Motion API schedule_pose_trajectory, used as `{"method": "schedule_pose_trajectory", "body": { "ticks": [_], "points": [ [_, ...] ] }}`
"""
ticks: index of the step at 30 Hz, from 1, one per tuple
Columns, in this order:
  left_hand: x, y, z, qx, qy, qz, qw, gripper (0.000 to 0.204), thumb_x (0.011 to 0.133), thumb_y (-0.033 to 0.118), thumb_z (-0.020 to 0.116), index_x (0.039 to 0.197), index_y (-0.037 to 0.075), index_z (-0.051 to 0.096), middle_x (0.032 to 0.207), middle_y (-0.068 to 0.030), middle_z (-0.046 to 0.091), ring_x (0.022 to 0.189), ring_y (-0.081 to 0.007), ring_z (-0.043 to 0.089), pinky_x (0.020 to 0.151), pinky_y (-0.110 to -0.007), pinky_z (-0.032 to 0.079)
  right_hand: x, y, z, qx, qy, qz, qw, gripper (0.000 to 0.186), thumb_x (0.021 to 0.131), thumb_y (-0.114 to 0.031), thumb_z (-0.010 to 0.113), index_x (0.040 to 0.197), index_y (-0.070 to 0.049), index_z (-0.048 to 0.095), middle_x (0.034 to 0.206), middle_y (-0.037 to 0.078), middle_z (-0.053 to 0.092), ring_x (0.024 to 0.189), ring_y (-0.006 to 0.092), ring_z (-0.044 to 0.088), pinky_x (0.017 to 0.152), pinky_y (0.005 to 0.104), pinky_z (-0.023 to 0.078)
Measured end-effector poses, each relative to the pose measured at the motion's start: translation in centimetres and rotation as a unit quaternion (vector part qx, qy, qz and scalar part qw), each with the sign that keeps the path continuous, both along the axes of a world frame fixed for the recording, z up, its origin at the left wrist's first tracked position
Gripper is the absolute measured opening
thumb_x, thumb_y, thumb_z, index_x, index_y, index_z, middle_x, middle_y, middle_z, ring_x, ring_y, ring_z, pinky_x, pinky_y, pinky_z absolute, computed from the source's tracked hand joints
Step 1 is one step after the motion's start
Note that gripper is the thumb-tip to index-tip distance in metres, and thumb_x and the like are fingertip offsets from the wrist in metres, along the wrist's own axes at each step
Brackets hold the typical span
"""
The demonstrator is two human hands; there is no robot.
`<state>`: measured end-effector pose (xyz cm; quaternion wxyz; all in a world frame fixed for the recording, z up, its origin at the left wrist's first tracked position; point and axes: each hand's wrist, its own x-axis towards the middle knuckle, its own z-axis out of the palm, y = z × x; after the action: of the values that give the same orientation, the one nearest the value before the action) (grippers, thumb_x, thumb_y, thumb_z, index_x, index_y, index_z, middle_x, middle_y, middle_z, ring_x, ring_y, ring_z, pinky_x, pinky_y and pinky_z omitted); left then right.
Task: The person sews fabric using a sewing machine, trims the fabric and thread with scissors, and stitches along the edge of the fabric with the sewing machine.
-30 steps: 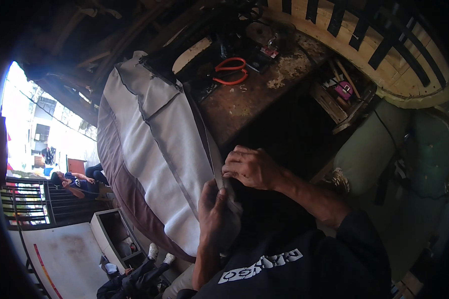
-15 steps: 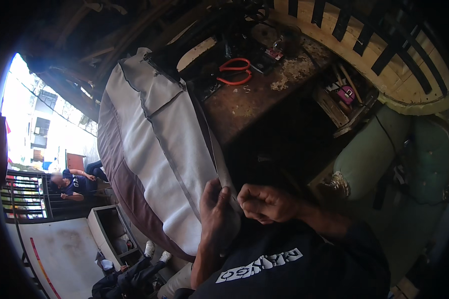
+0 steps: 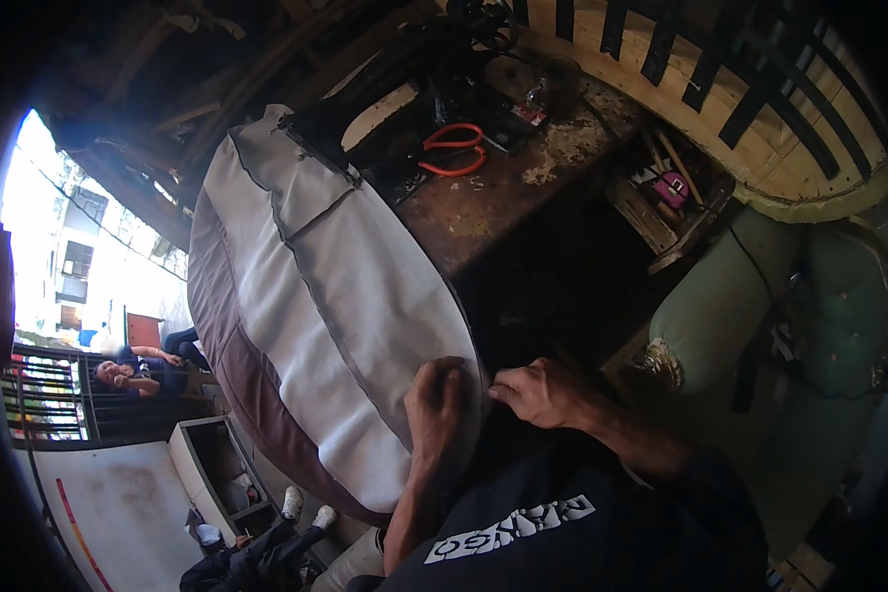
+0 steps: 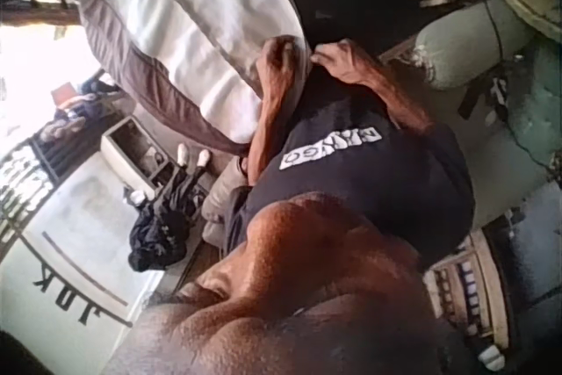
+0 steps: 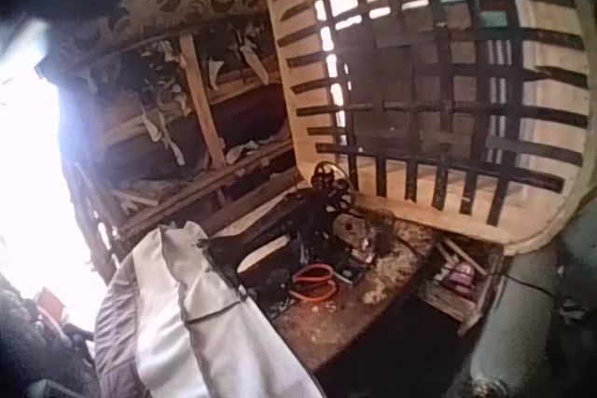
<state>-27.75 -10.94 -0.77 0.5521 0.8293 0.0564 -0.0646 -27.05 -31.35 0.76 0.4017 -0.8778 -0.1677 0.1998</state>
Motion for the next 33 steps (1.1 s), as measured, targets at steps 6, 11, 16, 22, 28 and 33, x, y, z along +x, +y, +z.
{"method": "schedule_pose_trajectory", "body": {
  "ticks": [6,11,16,22,28,33],
  "points": [
    [0.5,1.4,2.0,-0.238,0.076,0.081,0.965,0.019,0.106,0.014,0.059,0.111,-0.002,0.067,0.080,-0.0041,0.067,0.069,-0.0114,0.062,0.064,-0.026,0.050,-0.2,-4.4,8.1,0.192,0.052,0.156,0.967,0.021,0.100,-0.024,0.069,0.096,-0.003,0.072,0.078,0.013,0.073,0.071,0.0267,0.075,0.062,0.0358,0.056],
    [0.7,2.0,1.5,-0.267,0.089,0.067,0.957,0.021,0.106,0.012,0.059,0.117,-0.004,0.066,0.089,-0.0065,0.067,0.075,-0.0128,0.067,0.068,-0.027,0.054,-1.6,-6.8,8.3,0.180,0.076,0.228,0.954,0.018,0.100,-0.020,0.069,0.093,-0.003,0.070,0.077,0.013,0.073,0.068,0.0254,0.074,0.059,0.0333,0.058],
    [1.1,2.6,0.7,0.056,-0.055,-0.006,0.997,0.015,0.100,0.004,0.060,0.109,0.001,0.071,0.100,-0.0167,0.072,0.090,-0.0283,0.073,0.082,-0.036,0.055,-2.1,-11.8,13.0,0.260,0.106,0.209,0.937,0.017,0.097,-0.018,0.072,0.104,-0.003,0.074,0.078,0.011,0.074,0.076,0.0261,0.076,0.067,0.0346,0.059],
    [-3.6,0.7,5.6,-0.031,0.016,-0.095,0.995,0.017,0.102,0.008,0.060,0.113,0.001,0.071,0.100,-0.0137,0.073,0.093,-0.0224,0.070,0.086,-0.034,0.053,-0.1,-7.9,4.2,-0.138,-0.162,-0.055,0.976,0.054,0.092,-0.024,0.077,0.136,0.002,0.059,0.144,0.025,0.054,0.107,0.0393,0.070,0.094,0.0437,0.056],
    [-12.5,3.1,2.7,-0.011,0.148,-0.095,0.984,0.023,0.102,0.015,0.063,0.120,0.002,0.068,0.109,-0.0178,0.071,0.103,-0.0301,0.069,0.090,-0.039,0.053,-0.1,2.7,-5.6,-0.041,0.116,-0.069,0.990,0.097,0.085,-0.076,0.065,0.133,0.008,0.060,0.128,0.036,0.062,0.116,0.0423,0.067,0.098,0.0447,0.054],
    [-23.7,8.1,-4.0,0.426,-0.103,0.191,0.878,0.051,0.083,0.023,0.080,0.123,-0.001,0.058,0.130,-0.0248,0.052,0.122,-0.0420,0.050,0.102,-0.054,0.041,-4.0,3.5,-15.0,0.087,0.217,-0.162,0.959,0.088,0.089,-0.079,0.059,0.103,0.007,0.074,0.096,0.023,0.074,0.097,0.0310,0.073,0.085,0.0403,0.055]
  ]
}}
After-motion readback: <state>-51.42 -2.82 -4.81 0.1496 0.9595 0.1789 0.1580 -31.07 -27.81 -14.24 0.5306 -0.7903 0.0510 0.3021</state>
